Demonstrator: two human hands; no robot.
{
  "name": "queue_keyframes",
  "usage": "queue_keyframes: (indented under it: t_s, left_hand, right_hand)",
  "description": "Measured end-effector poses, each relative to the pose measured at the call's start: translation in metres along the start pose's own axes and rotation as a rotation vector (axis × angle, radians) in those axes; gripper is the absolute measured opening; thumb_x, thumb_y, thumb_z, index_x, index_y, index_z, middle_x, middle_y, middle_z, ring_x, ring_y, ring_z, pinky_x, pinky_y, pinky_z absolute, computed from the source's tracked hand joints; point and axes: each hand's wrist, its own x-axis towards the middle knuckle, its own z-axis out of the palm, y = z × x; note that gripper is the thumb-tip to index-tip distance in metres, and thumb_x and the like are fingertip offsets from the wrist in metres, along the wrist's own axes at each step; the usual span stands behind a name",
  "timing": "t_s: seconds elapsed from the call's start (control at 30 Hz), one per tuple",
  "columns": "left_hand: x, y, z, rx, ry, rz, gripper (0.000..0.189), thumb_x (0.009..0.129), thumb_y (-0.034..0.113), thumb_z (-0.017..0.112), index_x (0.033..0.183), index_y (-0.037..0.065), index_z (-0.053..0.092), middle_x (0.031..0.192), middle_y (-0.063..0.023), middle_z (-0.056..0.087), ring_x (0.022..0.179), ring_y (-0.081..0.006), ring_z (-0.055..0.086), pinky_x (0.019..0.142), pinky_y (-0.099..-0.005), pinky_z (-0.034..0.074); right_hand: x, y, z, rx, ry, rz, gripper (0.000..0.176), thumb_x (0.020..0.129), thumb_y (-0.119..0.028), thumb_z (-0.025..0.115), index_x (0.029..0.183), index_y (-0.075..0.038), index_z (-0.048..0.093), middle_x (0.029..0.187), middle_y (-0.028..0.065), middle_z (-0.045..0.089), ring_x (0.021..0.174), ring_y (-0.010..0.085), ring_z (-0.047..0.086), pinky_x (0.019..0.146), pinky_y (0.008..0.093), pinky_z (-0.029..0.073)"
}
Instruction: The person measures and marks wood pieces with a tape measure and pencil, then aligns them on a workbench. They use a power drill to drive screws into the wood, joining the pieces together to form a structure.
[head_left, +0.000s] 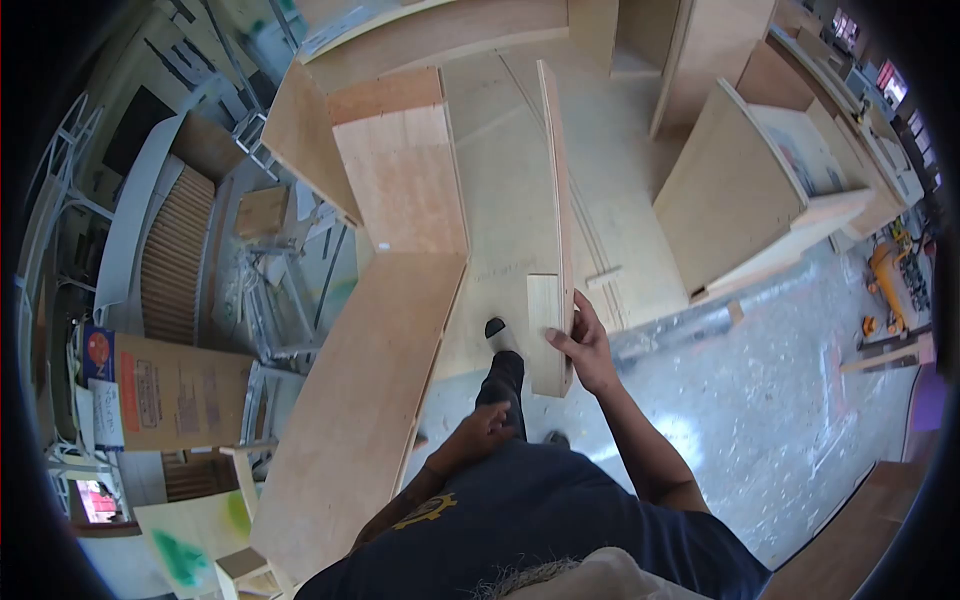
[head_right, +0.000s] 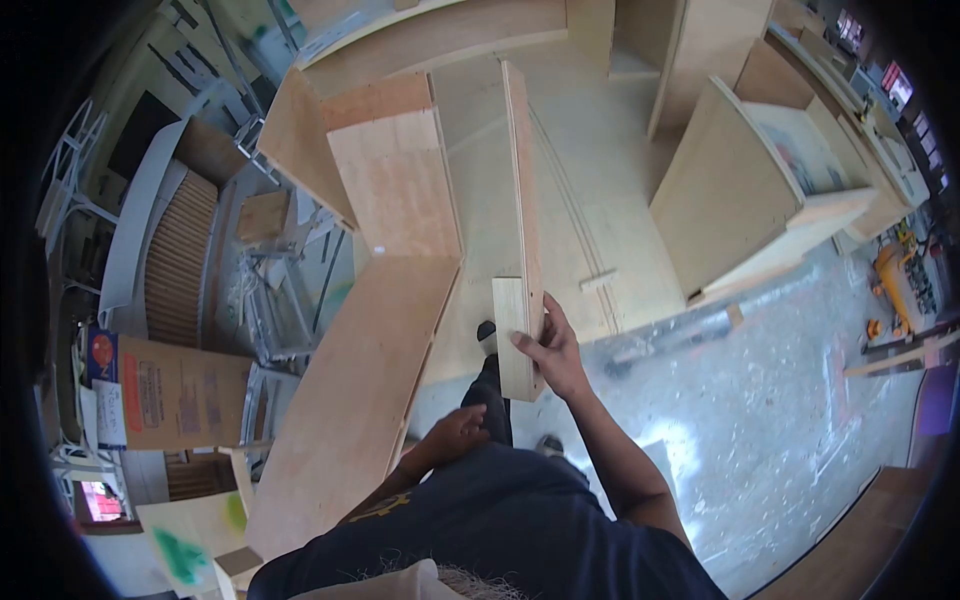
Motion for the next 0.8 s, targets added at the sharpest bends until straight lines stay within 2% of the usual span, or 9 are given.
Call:
queue_keyframes:
  t_s: [0.17, 0.27, 0.37, 0.47, 0.5, 0.57, 0.6, 0.7, 0.8]
  left_hand:
    - [0.131, -0.010, -0.088, 0.061, -0.123, -0.013, 0.066, 0.097, 0.035, 0.076, 0.149, -0.002, 0.055, 0.128, -0.0253, 0.070, 0.114, -0.0341, 0.071, 0.099, -0.0426, 0.056]
    - [0.202, 0.027, -0.169, 0.180, -0.130, 0.080, 0.066, 0.098, 0.035, 0.074, 0.148, -0.003, 0.055, 0.127, -0.0262, 0.070, 0.116, -0.0364, 0.070, 0.100, -0.0436, 0.055]
    - [0.282, 0.071, -0.248, 0.295, -0.014, 0.221, 0.060, 0.099, 0.035, 0.073, 0.146, 0.000, 0.058, 0.121, -0.0262, 0.070, 0.114, -0.0390, 0.069, 0.099, -0.0461, 0.055]
    - [0.362, 0.131, -0.315, 0.360, 0.076, 0.285, 0.057, 0.099, 0.030, 0.073, 0.146, 0.000, 0.058, 0.119, -0.0244, 0.070, 0.112, -0.0370, 0.070, 0.097, -0.0445, 0.056]
    - [0.387, 0.151, -0.331, 0.344, 0.088, 0.283, 0.057, 0.099, 0.028, 0.074, 0.145, 0.000, 0.057, 0.118, -0.0236, 0.071, 0.111, -0.0362, 0.070, 0.096, -0.0440, 0.056]
    - [0.442, 0.173, -0.352, 0.322, 0.096, 0.334, 0.055, 0.099, 0.027, 0.073, 0.145, 0.000, 0.058, 0.118, -0.0229, 0.071, 0.111, -0.0356, 0.071, 0.095, -0.0437, 0.057]
    - [0.469, 0.183, -0.359, 0.289, 0.122, 0.379, 0.054, 0.100, 0.027, 0.073, 0.144, 0.000, 0.058, 0.118, -0.0222, 0.071, 0.110, -0.0351, 0.071, 0.094, -0.0434, 0.057]
    - [0.539, 0.219, -0.360, 0.200, -0.006, 0.397, 0.052, 0.100, 0.027, 0.073, 0.143, 0.001, 0.060, 0.118, -0.0218, 0.072, 0.109, -0.0343, 0.072, 0.094, -0.0435, 0.057]
    - [0.608, 0.253, -0.351, 0.315, -0.189, 0.414, 0.052, 0.100, 0.026, 0.073, 0.143, 0.001, 0.060, 0.121, -0.0218, 0.072, 0.109, -0.0335, 0.072, 0.095, -0.0429, 0.057]
  right_hand:
    - [0.158, -0.031, -0.046, -0.107, 0.125, -0.142, 0.088, 0.091, -0.003, 0.078, 0.165, 0.000, 0.031, 0.135, 0.0169, 0.063, 0.125, 0.0234, 0.064, 0.108, 0.0371, 0.051]
    - [0.225, -0.059, -0.082, -0.331, 0.222, -0.189, 0.085, 0.090, -0.004, 0.076, 0.164, 0.001, 0.034, 0.139, 0.0187, 0.061, 0.127, 0.0241, 0.063, 0.109, 0.0375, 0.051]
    - [0.281, -0.082, -0.106, -0.391, 0.331, -0.230, 0.081, 0.090, -0.007, 0.076, 0.160, 0.002, 0.039, 0.129, 0.0181, 0.066, 0.117, 0.0235, 0.067, 0.102, 0.0372, 0.055]
    - [0.317, -0.111, -0.098, -0.332, 0.527, -0.087, 0.070, 0.089, -0.010, 0.078, 0.150, 0.003, 0.047, 0.106, 0.0130, 0.069, 0.092, 0.0182, 0.069, 0.079, 0.0350, 0.058]
    - [0.330, -0.115, -0.099, -0.321, 0.546, -0.084, 0.070, 0.089, -0.010, 0.078, 0.150, 0.003, 0.047, 0.106, 0.0130, 0.069, 0.092, 0.0182, 0.069, 0.079, 0.0350, 0.058]
    - [0.357, -0.120, -0.106, -0.367, 0.677, -0.077, 0.064, 0.089, -0.012, 0.079, 0.144, 0.003, 0.051, 0.105, 0.0121, 0.069, 0.090, 0.0173, 0.069, 0.077, 0.0329, 0.057]
    - [0.379, -0.101, -0.127, -0.376, 0.680, -0.245, 0.059, 0.089, -0.012, 0.080, 0.139, 0.002, 0.053, 0.103, 0.0127, 0.070, 0.088, 0.0170, 0.069, 0.075, 0.0321, 0.057]
    - [0.427, -0.136, -0.135, -0.276, 0.679, -0.215, 0.060, 0.089, -0.014, 0.079, 0.140, 0.003, 0.053, 0.102, 0.0143, 0.072, 0.085, 0.0176, 0.069, 0.074, 0.0331, 0.057]
    - [0.497, -0.173, -0.167, -0.336, 0.719, -0.175, 0.062, 0.089, -0.017, 0.079, 0.142, 0.004, 0.053, 0.100, 0.0157, 0.073, 0.082, 0.0183, 0.069, 0.072, 0.0334, 0.056]
